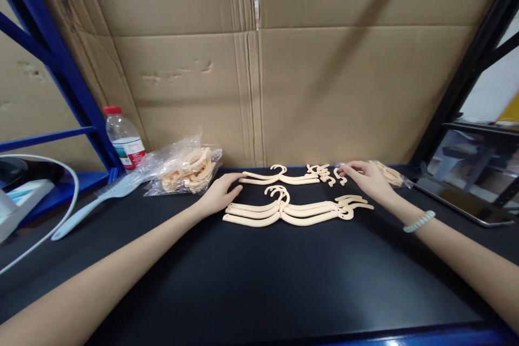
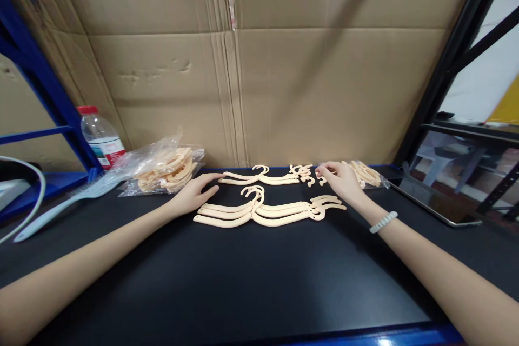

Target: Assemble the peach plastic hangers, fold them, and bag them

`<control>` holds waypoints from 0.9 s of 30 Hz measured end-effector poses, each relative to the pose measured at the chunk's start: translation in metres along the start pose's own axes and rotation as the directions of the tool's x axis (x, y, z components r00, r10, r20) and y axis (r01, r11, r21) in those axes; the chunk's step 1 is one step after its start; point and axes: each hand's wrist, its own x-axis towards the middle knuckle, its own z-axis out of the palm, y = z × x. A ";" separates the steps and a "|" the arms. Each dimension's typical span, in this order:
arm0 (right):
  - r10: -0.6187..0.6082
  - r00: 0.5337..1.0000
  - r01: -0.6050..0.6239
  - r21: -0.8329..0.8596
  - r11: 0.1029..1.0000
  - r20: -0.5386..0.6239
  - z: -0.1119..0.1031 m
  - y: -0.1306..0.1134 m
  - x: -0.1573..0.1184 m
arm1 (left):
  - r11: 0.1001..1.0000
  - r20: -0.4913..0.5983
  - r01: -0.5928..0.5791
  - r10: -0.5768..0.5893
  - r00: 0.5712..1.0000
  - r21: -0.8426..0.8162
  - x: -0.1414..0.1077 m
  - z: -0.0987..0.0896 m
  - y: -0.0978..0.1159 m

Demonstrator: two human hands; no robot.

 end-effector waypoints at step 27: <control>-0.405 0.870 0.468 -0.212 0.858 0.280 -0.014 0.022 0.017 | 0.998 0.032 0.001 -0.003 0.999 0.060 0.016 0.008 -0.005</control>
